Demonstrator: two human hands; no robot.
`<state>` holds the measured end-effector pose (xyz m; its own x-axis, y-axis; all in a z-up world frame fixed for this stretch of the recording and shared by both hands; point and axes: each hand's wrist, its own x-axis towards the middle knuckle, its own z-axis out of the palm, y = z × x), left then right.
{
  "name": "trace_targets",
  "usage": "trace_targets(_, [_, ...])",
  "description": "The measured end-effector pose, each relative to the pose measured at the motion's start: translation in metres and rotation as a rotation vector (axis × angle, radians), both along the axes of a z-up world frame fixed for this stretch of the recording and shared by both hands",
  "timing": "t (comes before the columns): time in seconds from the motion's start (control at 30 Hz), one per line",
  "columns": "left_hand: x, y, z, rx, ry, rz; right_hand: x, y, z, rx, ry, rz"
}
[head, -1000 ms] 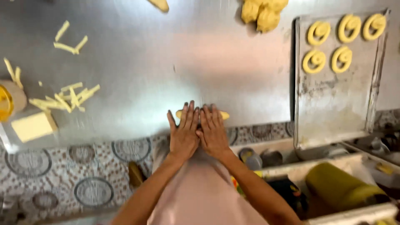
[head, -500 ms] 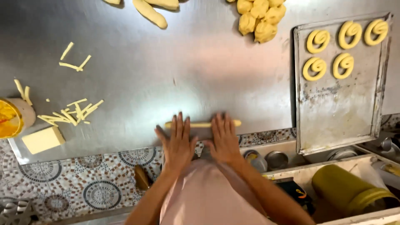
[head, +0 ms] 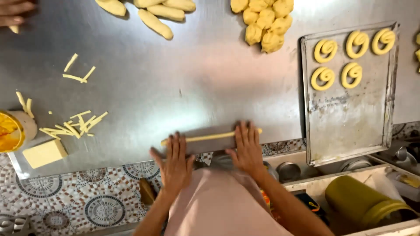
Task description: Rolling dough into strips and coiling them into spiral pastries on a baking tray
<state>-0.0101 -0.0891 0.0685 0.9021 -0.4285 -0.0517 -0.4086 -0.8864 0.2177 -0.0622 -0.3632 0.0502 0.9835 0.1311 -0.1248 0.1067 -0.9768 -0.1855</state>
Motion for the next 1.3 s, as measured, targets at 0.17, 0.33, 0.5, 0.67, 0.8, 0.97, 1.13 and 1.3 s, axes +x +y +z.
trace_targets(0.17, [0.173,-0.028,-0.035,0.017,-0.290,0.161,0.163,-0.061,-0.015,-0.103,-0.136,-0.306])
trace_targets(0.33, [0.215,-0.041,0.006,0.213,0.034,0.245,0.182,-0.084,-0.023,-0.109,-0.140,-0.409])
trace_targets(0.5, [0.068,0.000,0.002,-0.023,-0.264,0.046,0.063,-0.020,0.011,-0.076,-0.260,-0.187])
trace_targets(0.67, [-0.023,0.034,0.024,0.050,0.183,0.028,-0.045,-0.006,0.013,-0.026,-0.079,-0.147])
trace_targets(0.8, [0.011,0.073,-0.032,-0.012,-0.183,0.104,-0.036,-0.064,-0.007,-0.199,-0.193,-0.241])
trace_targets(0.97, [0.035,0.071,-0.061,-0.868,0.625,0.505,-0.037,-0.094,-0.046,-0.136,-0.212,-0.384])
trace_targets(1.13, [0.087,-0.004,0.033,-1.861,0.965,0.846,-0.070,-0.001,0.096,-0.127,-0.249,-0.011])
trace_targets(1.3, [0.125,-0.059,0.088,-1.503,0.270,0.174,-0.069,0.043,0.311,0.331,-0.163,0.386])
